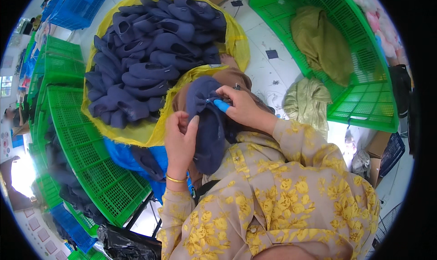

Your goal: The person sits on the floor and uses a small blue tool to trim excess material from the edge of a dark blue slip-on shoe. The person repeatedly picks up shoes from a nearby pile, trims them, and places them back down.

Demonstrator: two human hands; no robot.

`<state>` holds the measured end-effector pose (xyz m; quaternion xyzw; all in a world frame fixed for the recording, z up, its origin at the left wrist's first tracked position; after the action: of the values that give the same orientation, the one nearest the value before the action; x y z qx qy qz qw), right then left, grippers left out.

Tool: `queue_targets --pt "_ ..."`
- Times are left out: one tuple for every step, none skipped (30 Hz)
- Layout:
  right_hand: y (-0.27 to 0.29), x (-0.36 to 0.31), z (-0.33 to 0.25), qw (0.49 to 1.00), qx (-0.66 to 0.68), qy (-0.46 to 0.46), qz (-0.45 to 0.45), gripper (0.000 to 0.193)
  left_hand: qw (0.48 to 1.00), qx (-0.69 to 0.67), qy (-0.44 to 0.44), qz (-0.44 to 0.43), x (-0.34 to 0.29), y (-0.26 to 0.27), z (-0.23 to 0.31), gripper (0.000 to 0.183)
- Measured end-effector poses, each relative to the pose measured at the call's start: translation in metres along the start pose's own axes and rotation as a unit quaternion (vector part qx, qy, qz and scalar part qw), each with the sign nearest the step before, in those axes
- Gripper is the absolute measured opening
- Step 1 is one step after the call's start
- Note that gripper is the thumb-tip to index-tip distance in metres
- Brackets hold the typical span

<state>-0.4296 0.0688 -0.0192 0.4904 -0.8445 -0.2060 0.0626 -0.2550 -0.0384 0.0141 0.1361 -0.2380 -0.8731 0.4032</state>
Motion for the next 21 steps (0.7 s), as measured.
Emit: queue_targets --pt "0.000 0.000 -0.001 0.999 0.028 -0.017 -0.001 0.025 1.000 -0.004 -0.023 -0.005 0.009 0.001 0.006 0.020" --pt "0.000 0.000 -0.001 0.999 0.024 -0.027 -0.014 0.025 0.998 0.034 -0.033 -0.039 0.018 0.004 0.020 0.017" --pt "0.000 0.000 -0.002 0.999 0.019 -0.037 -0.027 0.025 0.995 0.040 -0.078 -0.057 0.027 0.001 0.017 0.016" --pt "0.001 0.000 -0.004 0.998 0.018 -0.045 -0.041 0.025 0.989 0.049 -0.121 -0.074 0.036 0.000 0.013 0.014" --pt "0.003 0.001 -0.003 0.999 -0.005 -0.027 -0.035 0.026 0.980 0.053 -0.167 -0.091 0.047 -0.001 0.008 0.013" --pt "0.005 0.002 0.000 0.999 -0.028 -0.008 -0.029 0.027 0.969 0.082 -0.221 -0.078 0.057 -0.001 0.004 0.008" --pt "0.006 0.003 0.003 0.999 -0.047 0.013 -0.025 0.028 0.941 0.195 -0.275 -0.006 0.066 -0.002 -0.003 0.006" --pt "0.007 0.001 0.008 0.995 -0.077 0.058 0.000 0.028 0.945 0.198 -0.259 0.009 0.075 -0.001 -0.005 0.005" --pt "0.006 0.000 0.014 0.988 -0.107 0.104 0.024 0.029 0.949 0.202 -0.243 0.025 0.080 0.001 -0.007 0.005" --pt "0.006 0.001 0.018 0.978 -0.136 0.153 0.048 0.030 0.963 0.162 -0.217 0.009 0.078 0.001 -0.002 0.006" --pt "0.008 -0.001 0.018 0.988 -0.113 0.103 0.034 0.030 0.974 0.122 -0.189 -0.010 0.069 0.004 0.008 0.006" --pt "0.010 -0.004 0.015 0.994 -0.090 0.054 0.019 0.030 0.983 0.081 -0.161 -0.029 0.058 0.007 0.017 0.006" --pt "0.012 -0.006 0.015 0.997 -0.070 0.005 0.006 0.031 0.972 0.087 -0.210 -0.060 0.044 0.010 0.025 0.008" --pt "0.013 -0.008 0.023 0.999 -0.040 -0.013 0.023 0.028 0.958 0.100 -0.255 -0.089 0.027 0.015 0.035 0.011" --pt "0.015 -0.011 0.032 0.998 -0.012 -0.028 0.047 0.024 0.941 0.114 -0.287 -0.137 0.010 0.018 0.042 0.015" --pt "0.020 -0.012 0.042 0.997 0.012 -0.041 0.072 0.020 0.930 0.151 -0.278 -0.189 -0.008 0.018 0.045 0.022" --pt "0.024 -0.012 0.046 0.994 0.037 -0.052 0.094 0.016 0.912 0.217 -0.249 -0.245 -0.023 0.023 0.053 0.027" --pt "0.029 -0.014 0.046 0.990 0.049 -0.083 0.100 0.015 0.904 0.264 -0.209 -0.265 -0.036 0.025 0.052 0.028" --pt "0.032 -0.015 0.043 0.986 0.063 -0.113 0.106 0.014 0.892 0.311 -0.168 -0.283 -0.046 0.029 0.052 0.030" --pt "0.033 -0.018 0.045 0.989 0.037 -0.091 0.114 0.014 0.907 0.274 -0.167 -0.274 -0.053 0.032 0.048 0.028" --pt "0.034 -0.021 0.050 0.990 0.044 -0.089 0.104 0.014 0.920 0.237 -0.165 -0.264 -0.060 0.033 0.041 0.026"
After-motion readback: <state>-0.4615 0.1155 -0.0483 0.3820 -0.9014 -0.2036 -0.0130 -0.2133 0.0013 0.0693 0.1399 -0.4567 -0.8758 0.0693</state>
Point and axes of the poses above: each hand's wrist, its own x-axis towards the middle knuckle, its own y-axis out of the back of the hand, z = x × y, the point moved 1 cm from there along x, towards the middle knuckle, and after that the axes turned 2 degrees about -y, right-handed, at the moved point
